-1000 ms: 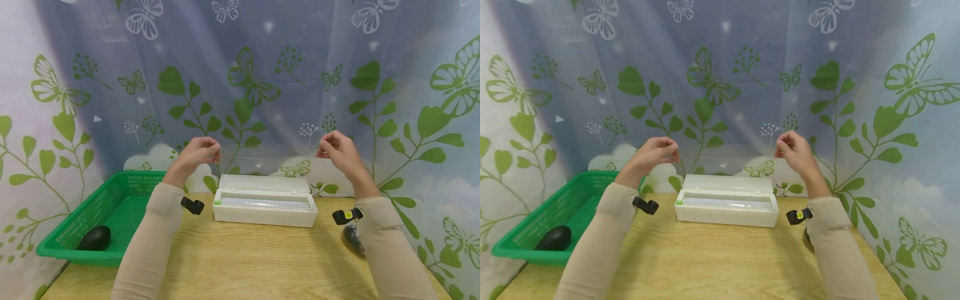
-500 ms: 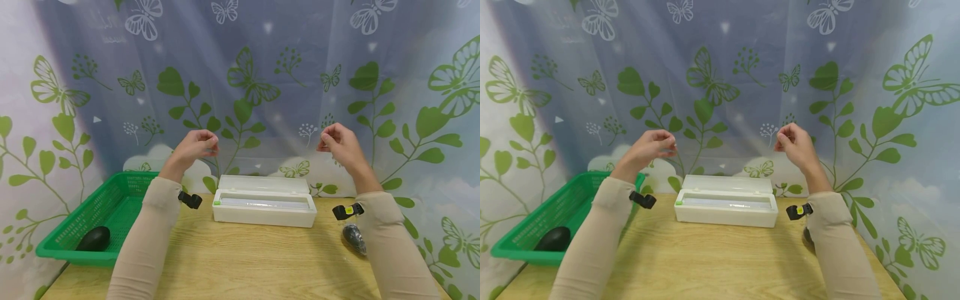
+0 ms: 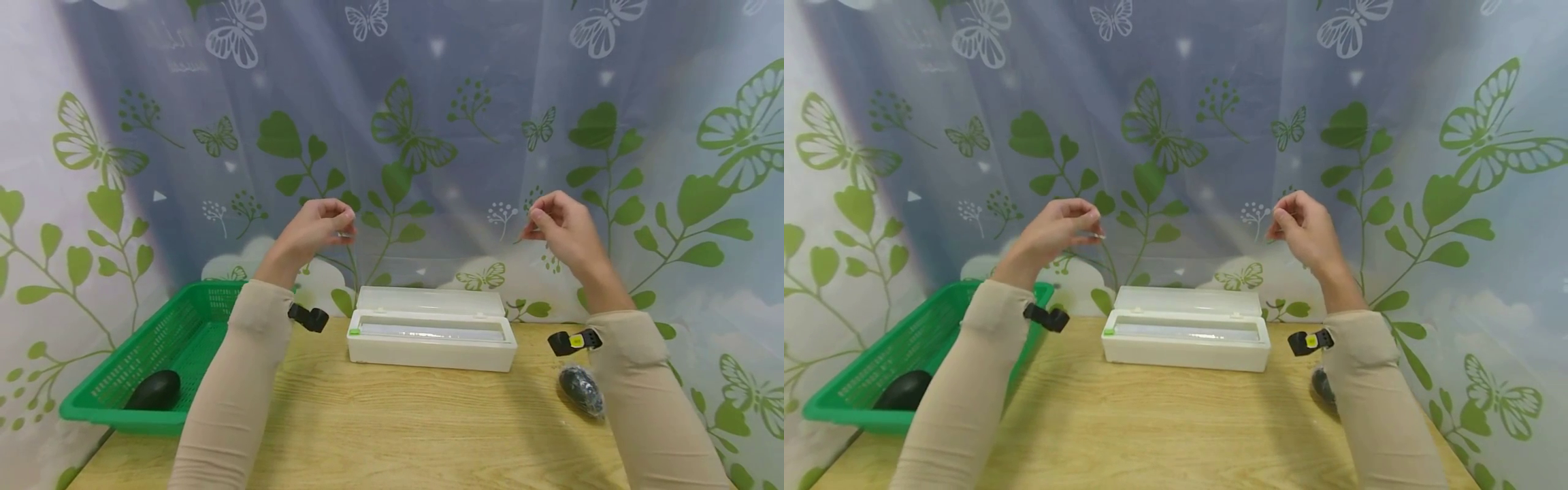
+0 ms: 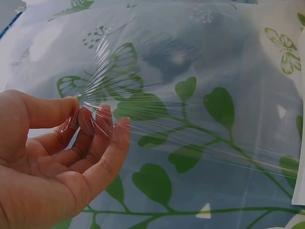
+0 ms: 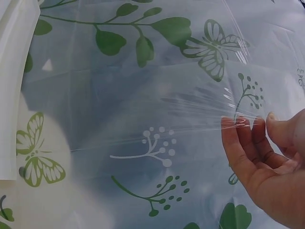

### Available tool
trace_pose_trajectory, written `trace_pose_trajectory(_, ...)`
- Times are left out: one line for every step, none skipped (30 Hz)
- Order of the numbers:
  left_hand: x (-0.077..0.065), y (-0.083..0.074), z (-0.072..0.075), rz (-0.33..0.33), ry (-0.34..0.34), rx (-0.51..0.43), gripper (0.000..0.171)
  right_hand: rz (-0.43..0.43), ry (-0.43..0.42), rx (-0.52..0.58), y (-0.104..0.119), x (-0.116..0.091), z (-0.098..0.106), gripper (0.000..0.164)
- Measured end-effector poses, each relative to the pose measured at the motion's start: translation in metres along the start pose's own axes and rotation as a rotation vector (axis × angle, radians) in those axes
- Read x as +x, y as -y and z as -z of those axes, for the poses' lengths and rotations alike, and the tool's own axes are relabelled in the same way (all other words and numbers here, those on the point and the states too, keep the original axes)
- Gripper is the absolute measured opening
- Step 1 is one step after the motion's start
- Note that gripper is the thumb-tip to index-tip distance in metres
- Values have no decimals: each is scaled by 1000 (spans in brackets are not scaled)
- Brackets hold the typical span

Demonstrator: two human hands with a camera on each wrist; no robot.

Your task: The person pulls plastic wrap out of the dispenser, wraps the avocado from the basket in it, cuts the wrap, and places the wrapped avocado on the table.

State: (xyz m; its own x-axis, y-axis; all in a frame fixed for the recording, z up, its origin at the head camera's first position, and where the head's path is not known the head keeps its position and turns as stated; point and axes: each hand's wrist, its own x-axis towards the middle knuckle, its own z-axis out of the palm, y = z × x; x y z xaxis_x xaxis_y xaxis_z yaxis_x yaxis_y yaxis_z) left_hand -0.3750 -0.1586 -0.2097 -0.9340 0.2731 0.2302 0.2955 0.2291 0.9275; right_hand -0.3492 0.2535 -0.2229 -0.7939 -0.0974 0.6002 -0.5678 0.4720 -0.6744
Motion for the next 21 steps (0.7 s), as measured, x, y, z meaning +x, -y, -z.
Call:
trace_pose_trajectory(0, -1, 0, -7, -1, 2, 17, 1, -5, 6, 1, 0, 0, 22)
trace_pose_trajectory(0, -3, 0, -12, -4, 4, 17, 0, -9, 9, 3, 1, 1, 22)
trace_pose_trajectory(1, -4, 1, -18, -8, 7, 17, -2, -14, 13, 4, 1, 1, 22)
trace_pose_trajectory(1, -6, 1, -22, -13, 6, 18, -5, -19, 15, 6, 1, 1, 21)
trace_pose_trajectory(1, -7, 1, -24, -17, 7, 18, -8, -24, 18, 7, 1, 1, 20)
trace_pose_trajectory(1, -8, 1, -26, -21, 5, 18, -12, -28, 21, 8, 1, 1, 19)
trace_pose_trajectory(1, -10, 2, -28, -23, 8, 19, -11, -30, 26, 9, 1, 1, 17)
trace_pose_trajectory(1, -11, 2, -29, -26, 6, 19, -12, -34, 30, 11, 1, 2, 15)
trace_pose_trajectory(1, -13, 2, -31, -28, 6, 19, -9, -38, 35, 12, 1, 2, 13)
trace_pose_trajectory(1, -14, 2, -33, -31, 4, 20, -3, -39, 44, 13, 2, 3, 12)
trace_pose_trajectory(1, -16, 3, -37, -33, 7, 20, 1, -43, 49, 15, 2, 3, 11)
trace_pose_trajectory(1, -17, 3, -40, -37, 8, 20, 7, -46, 53, 17, 2, 4, 10)
trace_pose_trajectory(1, -19, 4, -43, -38, 7, 21, 11, -48, 57, 18, 2, 4, 11)
trace_pose_trajectory(0, -20, 4, -46, -39, 7, 21, 14, -51, 58, 20, 2, 5, 11)
trace_pose_trajectory(0, -21, 5, -52, -41, 8, 20, 17, -54, 59, 21, 2, 6, 12)
trace_pose_trajectory(-1, -22, 5, -57, -42, 7, 21, 18, -56, 58, 23, 1, 6, 13)
trace_pose_trajectory(-3, -23, 5, -63, -41, 8, 21, 19, -60, 52, 25, 1, 7, 14)
trace_pose_trajectory(-4, -24, 6, -72, -38, 5, 21, 22, -62, 51, 26, 0, 8, 14)
trace_pose_trajectory(-6, -24, 6, -80, -36, 8, 21, 27, -66, 45, 27, -1, 9, 13)
trace_pose_trajectory(-8, -25, 6, -89, -33, 11, 21, 33, -67, 43, 29, -3, 10, 14)
trace_pose_trajectory(-11, -26, 6, -98, -30, 21, 21, 37, -67, 37, 30, -5, 11, 13)
